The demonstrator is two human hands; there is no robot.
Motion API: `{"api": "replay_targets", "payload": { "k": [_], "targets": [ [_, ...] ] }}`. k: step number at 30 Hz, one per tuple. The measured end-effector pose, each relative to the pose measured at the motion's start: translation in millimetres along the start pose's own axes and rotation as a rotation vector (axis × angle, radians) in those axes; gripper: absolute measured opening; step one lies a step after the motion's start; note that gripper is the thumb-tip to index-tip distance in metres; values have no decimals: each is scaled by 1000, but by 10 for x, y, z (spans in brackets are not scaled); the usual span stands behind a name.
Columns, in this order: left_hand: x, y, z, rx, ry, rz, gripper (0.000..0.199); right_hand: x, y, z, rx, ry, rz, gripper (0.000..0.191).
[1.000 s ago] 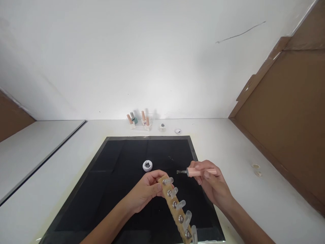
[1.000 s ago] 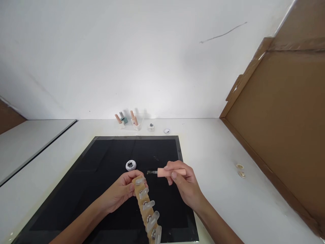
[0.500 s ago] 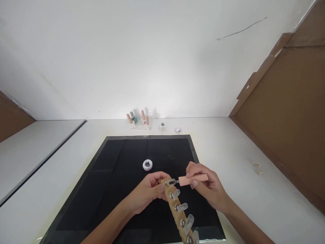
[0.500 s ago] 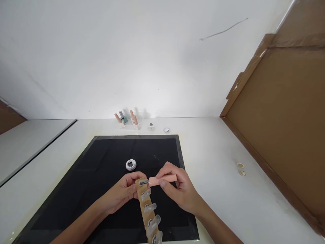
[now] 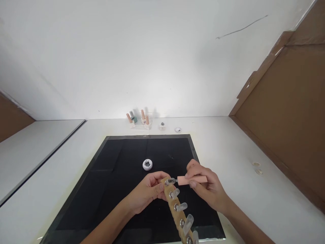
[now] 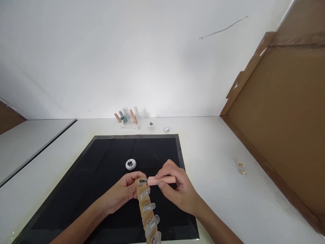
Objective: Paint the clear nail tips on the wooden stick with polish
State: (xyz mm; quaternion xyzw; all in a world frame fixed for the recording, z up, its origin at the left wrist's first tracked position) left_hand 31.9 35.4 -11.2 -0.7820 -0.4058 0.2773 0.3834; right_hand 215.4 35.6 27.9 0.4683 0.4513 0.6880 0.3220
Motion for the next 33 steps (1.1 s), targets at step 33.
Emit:
{"api": "replay_targets", "payload": {
  "k": [33],
  "targets": [
    [6,64,42,-15,-5,3,29,20,79,9,-179,-31,130,15]
  ]
}}
Point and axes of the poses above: each hand's wrist, its own x-axis towards the middle knuckle, its own z-axis out of the back of the hand, y = z × x, the point moved 3 cm from there along x, towards the middle knuckle, and after that the axes turned 9 degrees about -z, right-handed, at the moved point
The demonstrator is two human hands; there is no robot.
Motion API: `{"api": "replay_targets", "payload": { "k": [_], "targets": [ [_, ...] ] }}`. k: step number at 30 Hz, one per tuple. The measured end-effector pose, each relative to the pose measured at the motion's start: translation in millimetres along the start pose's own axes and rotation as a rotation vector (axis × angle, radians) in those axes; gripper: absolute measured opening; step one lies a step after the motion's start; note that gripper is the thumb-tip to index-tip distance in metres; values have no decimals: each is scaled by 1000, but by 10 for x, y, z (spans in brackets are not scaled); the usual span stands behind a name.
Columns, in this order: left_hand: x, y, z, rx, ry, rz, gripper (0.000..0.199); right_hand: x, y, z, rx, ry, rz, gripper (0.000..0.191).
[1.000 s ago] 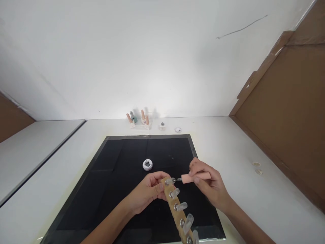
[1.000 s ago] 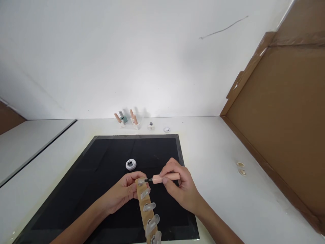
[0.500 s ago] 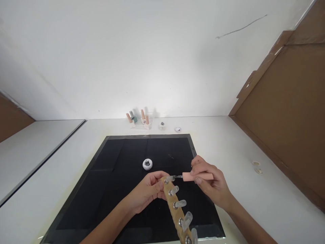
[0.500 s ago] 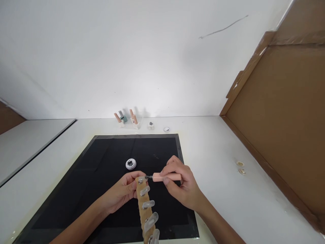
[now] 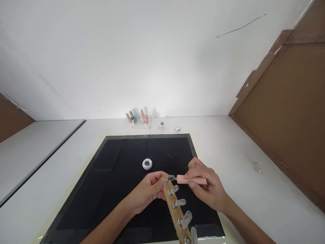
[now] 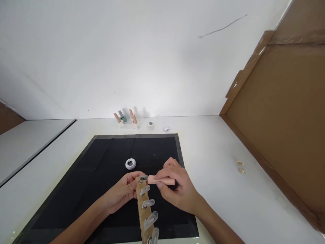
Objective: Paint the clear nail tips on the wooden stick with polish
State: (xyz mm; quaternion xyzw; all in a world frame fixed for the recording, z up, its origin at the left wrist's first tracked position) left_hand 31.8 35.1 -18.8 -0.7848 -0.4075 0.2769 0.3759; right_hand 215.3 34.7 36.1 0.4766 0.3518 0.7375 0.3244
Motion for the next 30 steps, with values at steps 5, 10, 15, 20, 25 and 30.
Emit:
{"api": "replay_targets", "payload": {
  "k": [5,10,15,20,25,30],
  "targets": [
    [0,-4,-4,0,-9,10,29,2,1,39,-35,-83,22,15],
    [4,1,1,-8,-12,8,30,-6,-6,13,-36,-11,72,18],
    [4,-1,3,-26,-6,9,29,-2,12,23,-82,-52,65,19],
    [10,6,12,-39,-7,9,28,-4,13,23,-60,-30,108,20],
    [12,12,8,-50,2,2,28,-2,16,-21,-99,7,106,24],
    [6,4,19,-51,0,10,29,5,15,21,-82,-70,47,23]
  ]
}}
Point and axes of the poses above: each hand's wrist, its own x-axis towards the middle knuckle, its own z-axis out of the back of the hand, y = z × x, the point moved 3 cm from there along x, towards the middle knuckle, and after that the axes turned 9 degrees about -z, right-handed, at the moved point
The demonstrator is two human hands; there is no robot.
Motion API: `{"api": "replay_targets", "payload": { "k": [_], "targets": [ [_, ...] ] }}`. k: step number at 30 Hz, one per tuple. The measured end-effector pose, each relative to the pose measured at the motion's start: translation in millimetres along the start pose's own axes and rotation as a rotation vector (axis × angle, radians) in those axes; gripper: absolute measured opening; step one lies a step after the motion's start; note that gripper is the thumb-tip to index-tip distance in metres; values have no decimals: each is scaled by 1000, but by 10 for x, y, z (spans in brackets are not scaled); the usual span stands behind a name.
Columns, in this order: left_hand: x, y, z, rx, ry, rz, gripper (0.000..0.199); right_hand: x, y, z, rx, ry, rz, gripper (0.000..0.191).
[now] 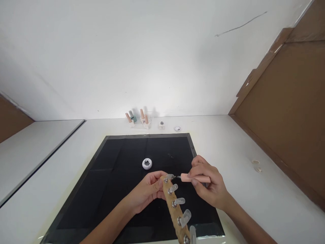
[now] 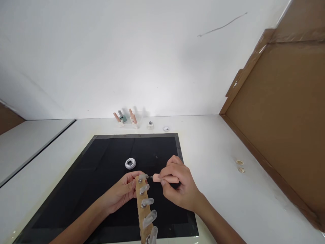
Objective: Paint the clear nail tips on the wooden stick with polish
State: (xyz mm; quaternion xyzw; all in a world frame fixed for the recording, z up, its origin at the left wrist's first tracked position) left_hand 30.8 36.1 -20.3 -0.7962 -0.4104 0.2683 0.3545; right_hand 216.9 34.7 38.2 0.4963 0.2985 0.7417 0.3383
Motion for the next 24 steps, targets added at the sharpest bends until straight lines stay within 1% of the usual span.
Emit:
{"api": "replay_targets", "payload": {
  "k": [4,7,10,16,18,22,24],
  "targets": [
    [-7,-2,12,8,-1,0,30,-6,-30,24,82,-4,-37,21],
    [-8,3,10,9,-6,-4,29,-10,-36,10,160,50,-63,20],
    [-6,10,3,6,-7,-6,30,-14,-39,-2,175,94,-94,18],
    [-8,7,6,12,4,-11,29,-10,-91,60,206,13,-176,10],
    [-8,0,5,16,6,-15,28,-8,-82,55,246,37,-172,10],
    [-1,-9,4,21,13,-23,26,-18,-55,7,270,134,-177,11],
    [-2,-5,13,22,5,-21,26,-21,-68,9,247,123,-216,9]
  ]
}}
Point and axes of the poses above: each hand's wrist, its own x-axis towards the middle knuckle, its own z-axis out of the back of the hand, y = z × x, the point moved 3 cm from there along x, towards the middle knuckle, and after that the axes turned 9 degrees about -z, right-handed, at the moved point
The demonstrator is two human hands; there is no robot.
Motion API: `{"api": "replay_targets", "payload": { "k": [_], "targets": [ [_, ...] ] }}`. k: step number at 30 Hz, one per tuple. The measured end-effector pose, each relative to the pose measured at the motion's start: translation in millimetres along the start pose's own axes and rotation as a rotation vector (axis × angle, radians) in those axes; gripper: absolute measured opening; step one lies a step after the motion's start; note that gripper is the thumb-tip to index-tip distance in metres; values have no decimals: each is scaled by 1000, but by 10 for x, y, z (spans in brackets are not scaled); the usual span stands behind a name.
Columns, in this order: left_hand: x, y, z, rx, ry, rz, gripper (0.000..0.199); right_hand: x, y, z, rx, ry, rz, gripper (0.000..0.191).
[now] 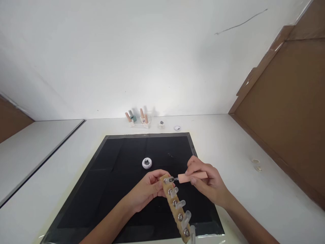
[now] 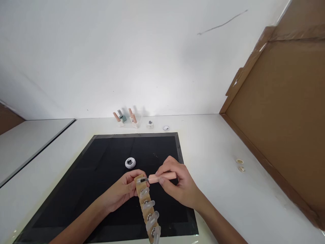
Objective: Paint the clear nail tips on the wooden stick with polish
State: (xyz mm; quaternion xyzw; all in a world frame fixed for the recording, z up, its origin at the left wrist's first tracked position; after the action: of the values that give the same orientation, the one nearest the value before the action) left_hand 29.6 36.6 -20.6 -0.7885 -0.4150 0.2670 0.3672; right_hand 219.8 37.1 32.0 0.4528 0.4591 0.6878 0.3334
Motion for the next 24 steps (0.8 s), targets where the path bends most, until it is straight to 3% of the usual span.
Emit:
{"api": "replay_targets", "payload": {
  "k": [4,11,17,24],
  "targets": [
    [-10,12,8,5,-9,5,26,5,-13,62,14,-105,-34,9],
    [4,0,-30,23,23,-5,29,6,3,-25,52,37,-12,9],
    [-10,12,0,53,-3,15,32,-1,-79,16,104,-74,-78,13],
    [-7,-6,-25,40,14,-9,35,2,-43,-61,225,78,-105,13]
  ]
}}
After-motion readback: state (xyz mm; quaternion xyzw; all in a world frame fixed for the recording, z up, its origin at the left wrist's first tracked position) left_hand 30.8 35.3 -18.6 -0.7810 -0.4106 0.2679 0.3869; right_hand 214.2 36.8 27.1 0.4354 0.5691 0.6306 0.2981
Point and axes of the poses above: each hand's wrist, its own x-axis towards the middle knuckle, its own z-axis out of the back of the hand, y = z × x, the point moved 3 cm from there along x, towards the middle knuckle, and after that the axes turned 9 degrees about -z, right-handed, at the moved point
